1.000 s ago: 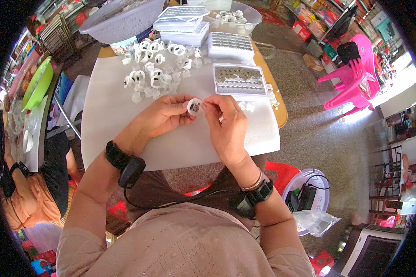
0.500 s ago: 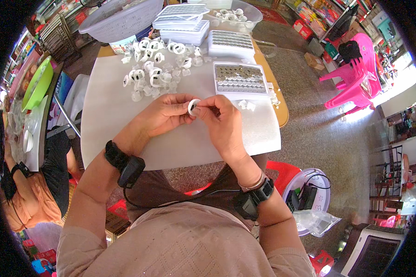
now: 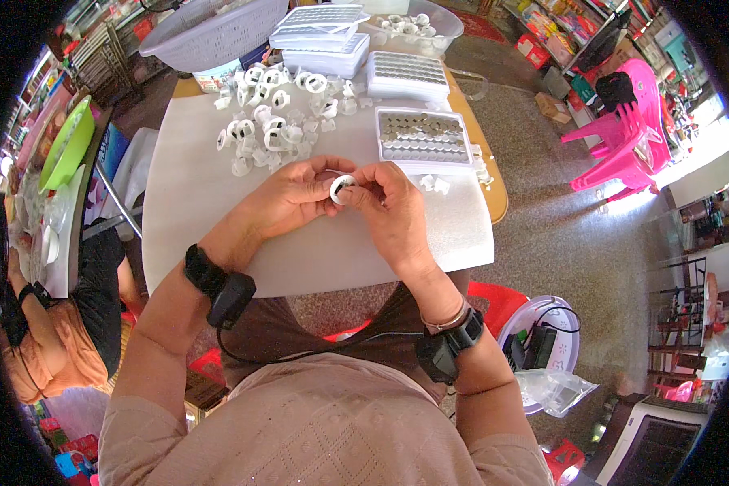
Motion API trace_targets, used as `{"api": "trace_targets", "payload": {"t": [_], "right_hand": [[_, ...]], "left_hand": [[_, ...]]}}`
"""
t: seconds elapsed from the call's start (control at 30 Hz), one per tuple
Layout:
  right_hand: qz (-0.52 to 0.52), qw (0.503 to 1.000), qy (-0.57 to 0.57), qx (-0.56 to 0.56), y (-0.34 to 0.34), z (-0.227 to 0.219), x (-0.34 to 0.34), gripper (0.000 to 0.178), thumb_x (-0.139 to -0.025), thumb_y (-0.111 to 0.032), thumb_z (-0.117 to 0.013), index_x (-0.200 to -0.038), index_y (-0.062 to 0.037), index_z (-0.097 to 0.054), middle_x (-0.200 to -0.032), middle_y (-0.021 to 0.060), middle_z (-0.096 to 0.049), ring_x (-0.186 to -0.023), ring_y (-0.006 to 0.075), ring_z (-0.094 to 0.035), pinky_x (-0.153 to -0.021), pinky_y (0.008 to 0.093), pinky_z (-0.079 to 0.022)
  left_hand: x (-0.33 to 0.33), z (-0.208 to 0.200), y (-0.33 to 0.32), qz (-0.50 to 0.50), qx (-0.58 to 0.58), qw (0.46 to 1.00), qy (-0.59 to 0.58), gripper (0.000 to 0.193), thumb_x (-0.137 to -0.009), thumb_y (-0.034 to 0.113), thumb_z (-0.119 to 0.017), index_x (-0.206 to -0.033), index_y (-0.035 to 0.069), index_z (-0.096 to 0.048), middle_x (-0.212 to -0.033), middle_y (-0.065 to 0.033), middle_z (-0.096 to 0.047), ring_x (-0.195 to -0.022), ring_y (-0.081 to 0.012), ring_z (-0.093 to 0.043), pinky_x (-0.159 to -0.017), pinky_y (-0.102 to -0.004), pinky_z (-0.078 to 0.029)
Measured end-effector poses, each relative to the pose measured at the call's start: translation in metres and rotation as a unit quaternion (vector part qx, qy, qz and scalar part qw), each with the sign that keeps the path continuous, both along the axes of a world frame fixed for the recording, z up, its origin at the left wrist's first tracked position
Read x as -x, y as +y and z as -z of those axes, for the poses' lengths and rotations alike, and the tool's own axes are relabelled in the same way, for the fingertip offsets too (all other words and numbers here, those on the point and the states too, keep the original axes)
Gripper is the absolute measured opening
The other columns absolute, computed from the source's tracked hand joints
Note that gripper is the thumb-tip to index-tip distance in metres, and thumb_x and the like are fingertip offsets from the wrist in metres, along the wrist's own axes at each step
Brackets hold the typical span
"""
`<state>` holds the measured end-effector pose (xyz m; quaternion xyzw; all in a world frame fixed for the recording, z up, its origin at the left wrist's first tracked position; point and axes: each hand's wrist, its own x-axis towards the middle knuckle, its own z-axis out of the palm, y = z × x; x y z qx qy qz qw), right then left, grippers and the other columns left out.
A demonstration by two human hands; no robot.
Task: Assembling small electronic or plastic components by hand at a table.
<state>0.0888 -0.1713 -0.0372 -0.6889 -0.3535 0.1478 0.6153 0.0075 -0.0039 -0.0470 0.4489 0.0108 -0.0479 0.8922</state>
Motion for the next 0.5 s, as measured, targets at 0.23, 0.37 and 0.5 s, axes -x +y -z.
{"api": "trace_targets", "payload": {"t": [0.23,0.37,0.5], "right_hand": [[-0.037,0.993,0.109,-0.002,0.000,-0.020,0.007,0.013,-0.086,-0.005,-0.064,-0.095,0.0030,-0.061,-0.080,0.0066,-0.065,-0.076,0.0110,-0.061,-0.070,0.0240,-0.049],[-0.050,0.986,0.152,-0.039,-0.004,-0.018,0.007,0.013,-0.087,-0.005,-0.062,-0.097,0.0045,-0.062,-0.082,0.0061,-0.066,-0.076,0.0102,-0.061,-0.072,0.0234,-0.049],[-0.050,0.990,0.133,-0.024,-0.003,-0.014,0.002,0.013,-0.086,-0.004,-0.063,-0.097,0.0038,-0.063,-0.080,0.0053,-0.066,-0.076,0.0097,-0.061,-0.071,0.0229,-0.048]], "left_hand": [[0.000,0.000,0.006,0.022,-0.002,1.000,0.004,0.036,-0.090,0.017,-0.063,-0.120,0.001,-0.050,-0.102,-0.0050,-0.058,-0.087,-0.0137,-0.056,-0.078,-0.0276,-0.048],[-0.001,0.002,0.005,0.012,0.000,1.000,0.002,0.034,-0.090,0.017,-0.063,-0.118,0.001,-0.051,-0.102,-0.0054,-0.060,-0.086,-0.0141,-0.057,-0.078,-0.0277,-0.049],[-0.001,0.008,0.009,0.027,0.017,0.999,0.002,0.036,-0.090,0.012,-0.060,-0.122,0.000,-0.050,-0.105,-0.0062,-0.060,-0.090,-0.0147,-0.058,-0.078,-0.0276,-0.048]]}}
